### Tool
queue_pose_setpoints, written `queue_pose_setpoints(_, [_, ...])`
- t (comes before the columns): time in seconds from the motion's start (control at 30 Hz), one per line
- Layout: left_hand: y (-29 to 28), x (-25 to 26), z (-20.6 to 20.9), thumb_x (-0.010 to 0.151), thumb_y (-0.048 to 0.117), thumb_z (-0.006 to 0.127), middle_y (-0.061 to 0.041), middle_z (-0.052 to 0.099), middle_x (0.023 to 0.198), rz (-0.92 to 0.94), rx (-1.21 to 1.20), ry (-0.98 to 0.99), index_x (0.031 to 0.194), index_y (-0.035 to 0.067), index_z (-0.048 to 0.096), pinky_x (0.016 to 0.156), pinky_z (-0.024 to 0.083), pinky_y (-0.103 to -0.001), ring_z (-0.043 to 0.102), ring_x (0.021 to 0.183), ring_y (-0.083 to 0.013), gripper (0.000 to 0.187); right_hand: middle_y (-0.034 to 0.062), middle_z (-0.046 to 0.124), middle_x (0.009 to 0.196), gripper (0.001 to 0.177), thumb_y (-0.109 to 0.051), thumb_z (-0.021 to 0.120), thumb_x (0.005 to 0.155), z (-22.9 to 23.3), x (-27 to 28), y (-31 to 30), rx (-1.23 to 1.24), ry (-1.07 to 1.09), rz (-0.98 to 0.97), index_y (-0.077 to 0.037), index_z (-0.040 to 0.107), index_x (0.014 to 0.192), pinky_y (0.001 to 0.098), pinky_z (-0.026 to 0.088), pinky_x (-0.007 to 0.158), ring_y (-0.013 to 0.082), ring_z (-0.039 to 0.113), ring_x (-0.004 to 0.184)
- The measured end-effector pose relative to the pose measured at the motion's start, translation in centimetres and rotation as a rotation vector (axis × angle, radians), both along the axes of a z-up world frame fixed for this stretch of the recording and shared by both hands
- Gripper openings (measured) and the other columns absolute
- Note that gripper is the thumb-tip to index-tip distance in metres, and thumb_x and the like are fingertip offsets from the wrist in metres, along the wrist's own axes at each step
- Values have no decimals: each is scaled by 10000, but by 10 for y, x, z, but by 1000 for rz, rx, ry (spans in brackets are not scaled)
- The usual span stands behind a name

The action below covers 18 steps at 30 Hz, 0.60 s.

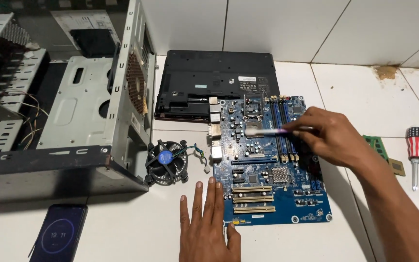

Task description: The person uses a toothbrush to clean dust and debris from a computer motherboard. They scrub various components on the top side, flip the board over, and continue cleaning the underside.

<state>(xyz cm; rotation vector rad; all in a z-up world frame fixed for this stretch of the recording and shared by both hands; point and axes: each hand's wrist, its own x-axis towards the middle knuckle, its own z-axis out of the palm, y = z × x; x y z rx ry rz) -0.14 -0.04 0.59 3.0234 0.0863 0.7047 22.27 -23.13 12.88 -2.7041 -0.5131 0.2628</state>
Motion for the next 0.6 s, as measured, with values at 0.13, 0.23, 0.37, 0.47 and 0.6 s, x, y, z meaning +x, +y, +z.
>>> queue_pose_setpoints(0.13, [0, -1, -1, 742, 497, 559, -9, 269, 1754, -5, -15, 0, 1670, 148, 273, 1336, 119, -494, 193, 1636, -242, 1032, 41, 701, 996, 286, -113, 665, 980, -1, 3, -3, 40, -110, -20, -229, 799, 1205, 335, 475, 675, 188, 595, 779])
queue_pose_setpoints(0.23, [1, 0, -3, 699, 517, 582, -17, 272, 1753, -8, -9, -6, 1664, 147, 283, 1332, 116, -499, 195, 1636, -244, 1076, 28, 735, 1109, 320, -129, 652, 968, -5, 6, -9, 26, -10, 72, -277, 789, 1216, 335, 545, 770, 187, 655, 889])
queue_pose_setpoints(0.37, [0, 0, -1, 720, 500, 568, -15, 268, 1754, -3, -16, -8, 1664, 148, 281, 1337, 112, -497, 195, 1635, -244, 1048, 28, 721, 1052, 290, -140, 645, 988, 2, 0, -8, -5, -5, -19, -253, 791, 1213, 305, 533, 704, 171, 628, 806])
queue_pose_setpoints(0.47, [1, 1, -3, 724, 514, 557, -11, 264, 1754, 4, -4, -11, 1667, 150, 271, 1341, 99, -495, 188, 1637, -243, 1050, 23, 725, 1024, 278, -159, 670, 979, 1, 2, -15, -5, 0, -43, -259, 809, 1198, 323, 517, 722, 177, 620, 818])
queue_pose_setpoints(0.6, [0, 0, -3, 721, 510, 562, -9, 269, 1751, 1, -13, -9, 1667, 152, 273, 1341, 98, -498, 189, 1637, -245, 1052, 23, 741, 997, 313, -146, 685, 965, -1, -4, -17, 29, -53, -33, -250, 803, 1236, 341, 495, 725, 185, 637, 805])
